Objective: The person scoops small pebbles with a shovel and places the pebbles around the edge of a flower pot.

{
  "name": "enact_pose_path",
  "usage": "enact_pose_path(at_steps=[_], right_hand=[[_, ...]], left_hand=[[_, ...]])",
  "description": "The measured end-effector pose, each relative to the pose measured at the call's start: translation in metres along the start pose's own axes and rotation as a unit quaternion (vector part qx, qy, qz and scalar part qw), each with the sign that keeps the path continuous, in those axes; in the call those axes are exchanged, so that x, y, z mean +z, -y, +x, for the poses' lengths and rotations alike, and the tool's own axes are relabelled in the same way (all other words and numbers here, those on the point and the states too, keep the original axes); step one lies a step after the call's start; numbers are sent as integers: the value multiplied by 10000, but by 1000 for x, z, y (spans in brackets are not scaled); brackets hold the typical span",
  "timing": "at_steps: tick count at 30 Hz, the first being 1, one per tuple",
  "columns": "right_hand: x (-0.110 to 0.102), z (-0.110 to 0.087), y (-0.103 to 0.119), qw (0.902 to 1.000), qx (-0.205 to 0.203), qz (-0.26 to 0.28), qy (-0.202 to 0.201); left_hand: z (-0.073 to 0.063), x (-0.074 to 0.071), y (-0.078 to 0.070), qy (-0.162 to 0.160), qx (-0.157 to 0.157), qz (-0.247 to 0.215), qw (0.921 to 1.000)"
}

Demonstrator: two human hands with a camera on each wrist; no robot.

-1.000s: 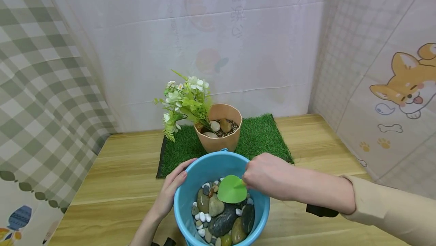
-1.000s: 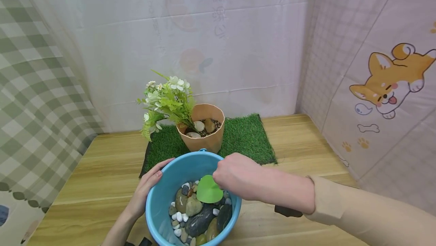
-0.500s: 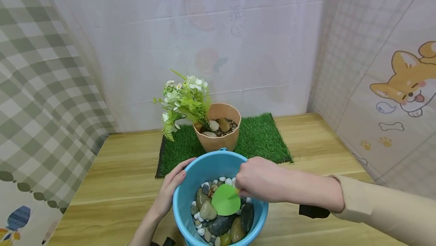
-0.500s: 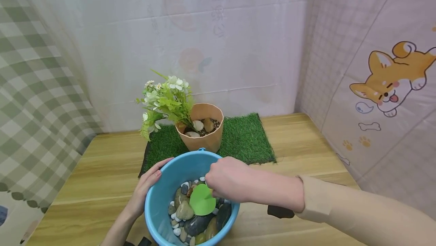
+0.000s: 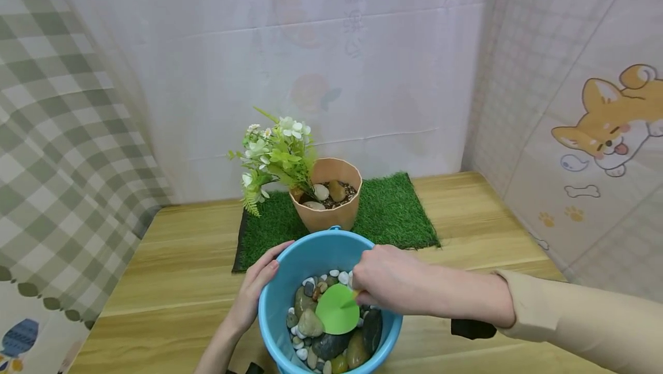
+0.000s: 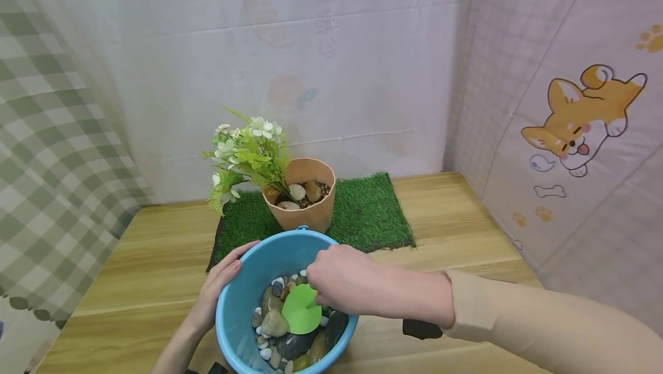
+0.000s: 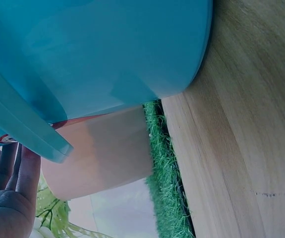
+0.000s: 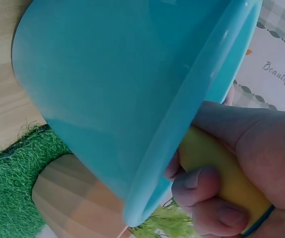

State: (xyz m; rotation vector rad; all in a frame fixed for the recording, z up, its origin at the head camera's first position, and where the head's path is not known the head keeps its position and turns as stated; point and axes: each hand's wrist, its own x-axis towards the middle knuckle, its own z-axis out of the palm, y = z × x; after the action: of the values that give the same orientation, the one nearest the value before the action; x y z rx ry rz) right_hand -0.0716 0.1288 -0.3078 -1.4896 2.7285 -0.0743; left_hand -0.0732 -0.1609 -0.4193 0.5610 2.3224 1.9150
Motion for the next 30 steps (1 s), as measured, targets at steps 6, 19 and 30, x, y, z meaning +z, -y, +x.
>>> enact_pose_path(at_steps=[6, 19, 30], right_hand=[[3, -1, -3, 9994, -261, -156, -134], [9, -1, -8, 9997, -67, 253, 13], [27, 7, -3, 9986, -533, -53, -46]], left_hand=[[-1, 0, -1, -30, -23, -28, 10000], [0, -1, 1, -21, 18, 59, 10000], [0, 0, 1, 66, 92, 20, 9999]])
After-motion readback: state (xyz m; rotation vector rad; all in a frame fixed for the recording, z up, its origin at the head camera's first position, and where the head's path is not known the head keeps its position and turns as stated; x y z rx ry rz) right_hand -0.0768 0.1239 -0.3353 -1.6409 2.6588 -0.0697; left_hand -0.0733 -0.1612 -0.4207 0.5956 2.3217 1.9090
